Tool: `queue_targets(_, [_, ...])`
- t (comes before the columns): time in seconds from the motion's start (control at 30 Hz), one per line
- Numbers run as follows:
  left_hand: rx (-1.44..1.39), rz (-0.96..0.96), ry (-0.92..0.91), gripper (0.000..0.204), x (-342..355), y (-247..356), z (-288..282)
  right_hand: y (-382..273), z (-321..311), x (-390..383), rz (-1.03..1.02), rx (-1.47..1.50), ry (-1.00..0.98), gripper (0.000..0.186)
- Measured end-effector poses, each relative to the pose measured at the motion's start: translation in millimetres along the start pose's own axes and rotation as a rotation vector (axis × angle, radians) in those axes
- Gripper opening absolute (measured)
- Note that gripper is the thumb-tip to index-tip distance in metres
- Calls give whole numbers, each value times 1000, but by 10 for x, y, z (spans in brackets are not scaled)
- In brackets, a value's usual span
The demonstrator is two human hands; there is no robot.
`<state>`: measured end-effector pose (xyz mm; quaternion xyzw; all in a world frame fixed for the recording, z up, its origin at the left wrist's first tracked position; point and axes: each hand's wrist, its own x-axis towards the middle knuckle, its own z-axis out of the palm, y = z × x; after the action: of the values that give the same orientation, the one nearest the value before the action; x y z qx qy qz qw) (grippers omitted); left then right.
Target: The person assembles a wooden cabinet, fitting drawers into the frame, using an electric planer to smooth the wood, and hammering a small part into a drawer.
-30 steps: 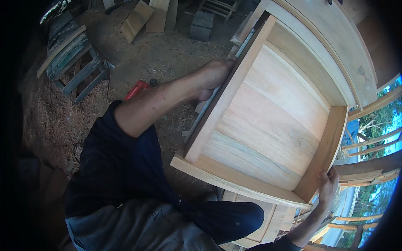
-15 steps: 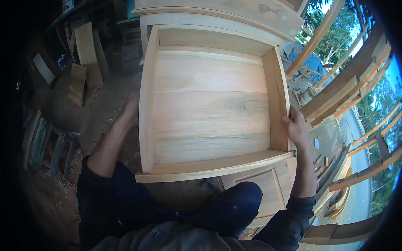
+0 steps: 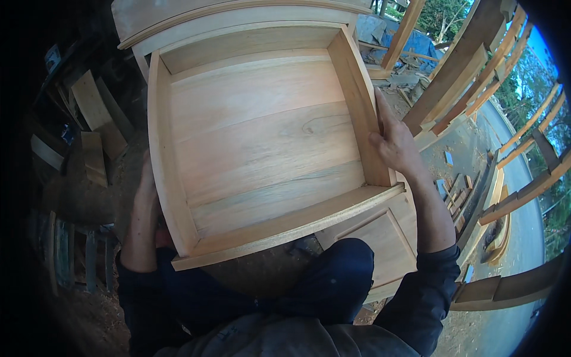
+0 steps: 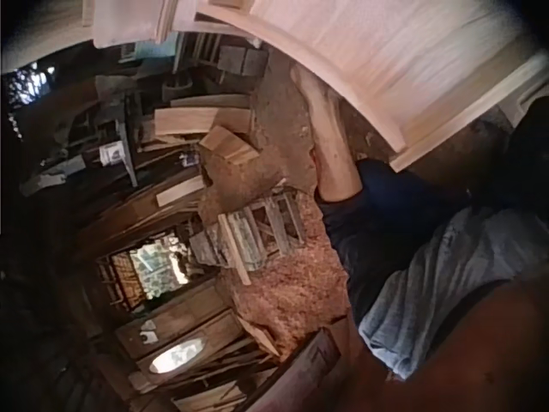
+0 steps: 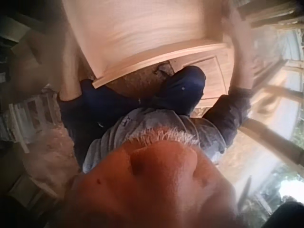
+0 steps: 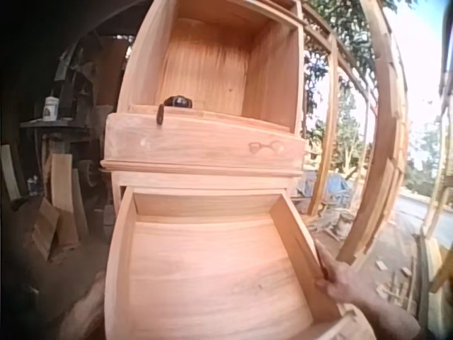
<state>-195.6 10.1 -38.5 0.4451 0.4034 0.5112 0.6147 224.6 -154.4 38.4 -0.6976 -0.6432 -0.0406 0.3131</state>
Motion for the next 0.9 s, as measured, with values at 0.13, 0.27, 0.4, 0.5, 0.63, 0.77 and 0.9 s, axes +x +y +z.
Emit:
queue_targets(0.13, [-101, -2, 14, 36, 0, -79, 78, -67, -180, 98, 144, -93, -144, 92])
queue_targets(0.27, [-72, 70, 15, 36, 62, -6, -78, -105, -207, 229, 123, -120, -162, 91])
queue_targets(0.4, [-198, -2, -56, 35, 68, 239, -34, -473, -375, 476, 130, 83, -217, 89])
queue_targets(0.5, [-176, -81, -2, 39, -81, 540, 291, -459, -570, 649, 161, -48, -310, 88])
queue_targets(0.63, [-374, -151, -173, 49, 216, 483, 201, -563, -774, 905, 188, 90, -390, 94])
queue_targets(0.77, [-455, -141, -163, 45, 264, 534, 206, -796, -790, 1101, 182, -7, -498, 95])
queue_targets(0.9, [-545, -169, -144, 43, 245, 644, 237, -916, -763, 1194, 196, -27, -516, 97])
